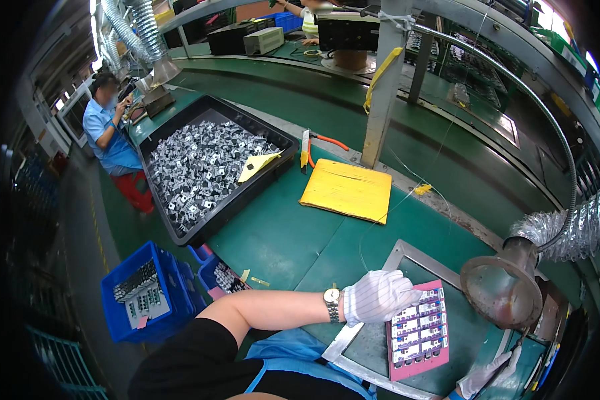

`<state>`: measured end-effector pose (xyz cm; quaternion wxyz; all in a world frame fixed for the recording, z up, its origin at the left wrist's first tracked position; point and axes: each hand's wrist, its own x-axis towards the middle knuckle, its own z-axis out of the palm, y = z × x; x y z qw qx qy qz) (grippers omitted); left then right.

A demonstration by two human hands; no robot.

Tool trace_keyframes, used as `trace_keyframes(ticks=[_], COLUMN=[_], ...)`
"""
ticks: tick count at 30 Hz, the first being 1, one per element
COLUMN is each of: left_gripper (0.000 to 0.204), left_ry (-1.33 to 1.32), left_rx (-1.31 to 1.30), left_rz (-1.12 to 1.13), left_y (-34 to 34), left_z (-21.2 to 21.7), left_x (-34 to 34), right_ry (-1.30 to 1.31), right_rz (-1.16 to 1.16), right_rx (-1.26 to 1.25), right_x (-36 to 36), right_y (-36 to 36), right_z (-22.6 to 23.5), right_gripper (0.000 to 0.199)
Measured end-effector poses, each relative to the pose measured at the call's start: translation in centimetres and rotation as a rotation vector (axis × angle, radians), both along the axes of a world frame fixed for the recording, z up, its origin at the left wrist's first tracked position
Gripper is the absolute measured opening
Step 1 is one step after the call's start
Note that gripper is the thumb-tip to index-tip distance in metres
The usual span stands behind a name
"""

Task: The person solders electronic components onto circuit boards using a soldering iron and solder wire.

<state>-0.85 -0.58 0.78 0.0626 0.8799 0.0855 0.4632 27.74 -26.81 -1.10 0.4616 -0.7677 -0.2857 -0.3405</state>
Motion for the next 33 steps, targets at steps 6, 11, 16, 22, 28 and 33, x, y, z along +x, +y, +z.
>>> trace_keyframes(ticks=[6,11,16,22,28,33], left_gripper=[0.013,0.015,0.016,0.017,0.016,0.019], left_ry=[-0.007,0.006,0.024,0.014,0.021,0.04], left_rx=[0.016,0.014,0.014,0.031,-0.015,-0.034], left_rz=[0.01,-0.001,-0.003,0.016,0.005,-0.007], left_y=[0.0,0.1,0.3,0.2,0.0,0.0], left_z=[-0.6,-0.6,-0.5,-0.4,-0.3,-0.5], left_x=[-0.1,-0.1,-0.1,0.2,-0.2,-0.3], right_ry=[0.012,0.076,-0.031,0.084,-0.048,-0.145], right_rz=[-0.021,0.013,0.009,0.032,0.023,0.011], right_rx=[-0.078,-0.002,-0.019,0.123,0.002,-0.087], right_x=[-0.6,-1.5,-2.3,-3.3,-1.9,-3.1], right_y=[0.0,0.7,1.4,2.2,1.8,2.1], right_z=[0.5,1.0,1.6,2.2,1.1,2.4], right_gripper=[0.038,0.037,0.029,0.029,0.029,0.028])
